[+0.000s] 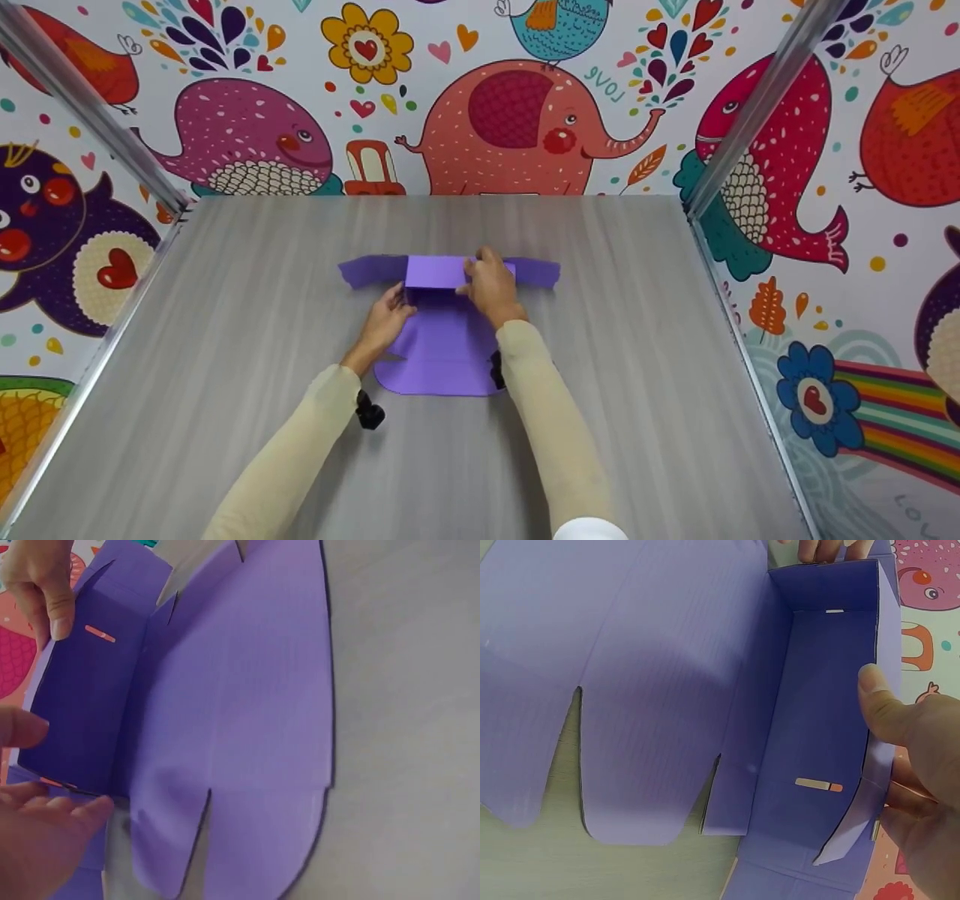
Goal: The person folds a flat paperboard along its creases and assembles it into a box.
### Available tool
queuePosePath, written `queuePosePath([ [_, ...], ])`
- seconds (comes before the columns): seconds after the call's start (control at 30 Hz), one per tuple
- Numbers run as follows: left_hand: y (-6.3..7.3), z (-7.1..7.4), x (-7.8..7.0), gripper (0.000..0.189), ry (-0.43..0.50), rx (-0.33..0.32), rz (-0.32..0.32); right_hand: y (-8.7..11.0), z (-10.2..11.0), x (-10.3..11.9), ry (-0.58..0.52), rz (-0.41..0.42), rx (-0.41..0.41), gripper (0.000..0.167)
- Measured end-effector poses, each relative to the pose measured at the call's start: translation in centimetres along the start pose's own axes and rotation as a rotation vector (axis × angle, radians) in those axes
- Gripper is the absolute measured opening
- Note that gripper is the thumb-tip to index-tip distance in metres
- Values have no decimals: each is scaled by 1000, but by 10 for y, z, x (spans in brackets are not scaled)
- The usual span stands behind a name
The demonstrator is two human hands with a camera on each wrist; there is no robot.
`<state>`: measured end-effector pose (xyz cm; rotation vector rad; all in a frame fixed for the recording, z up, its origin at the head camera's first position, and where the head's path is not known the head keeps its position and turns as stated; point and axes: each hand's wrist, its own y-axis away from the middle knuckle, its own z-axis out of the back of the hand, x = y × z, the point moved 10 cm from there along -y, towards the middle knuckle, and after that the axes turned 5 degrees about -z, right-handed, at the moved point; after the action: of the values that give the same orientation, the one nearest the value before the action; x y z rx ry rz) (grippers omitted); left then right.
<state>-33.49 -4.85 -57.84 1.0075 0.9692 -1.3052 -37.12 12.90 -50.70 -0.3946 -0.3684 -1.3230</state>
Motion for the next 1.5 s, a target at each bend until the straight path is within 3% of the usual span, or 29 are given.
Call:
queuePosePath([
  [0.13,0,4,-18,59,-136,-38,-90,-1,1,-2,-19,-20,-1,39],
  [0.27,-2,4,-43,54,-230,-53,-221,-1,1,-3,-22,-32,4,40],
  [0.47,-7,-4,-70,52,-357,-21,-392,-1,1,-2,12,-10,-5,47],
  [0.57,-9,-12,-75,54,-422,31,-428,-1,2,-1,44,7,-13,53],
  [0.77,-17,-30,-77,54,-509,150,-404,-1,-1,-2,37,-27,14,54],
  [1.03,-29,-41,-66,49,-569,260,-267,-1,-3,0,29,-25,13,46],
  [1.37,-34,-41,-68,46,-662,264,-292,0,-4,-3,10,-26,21,47],
  [1.5,-34,-41,-72,45,-688,264,-326,1,-2,2,63,39,-6,50],
])
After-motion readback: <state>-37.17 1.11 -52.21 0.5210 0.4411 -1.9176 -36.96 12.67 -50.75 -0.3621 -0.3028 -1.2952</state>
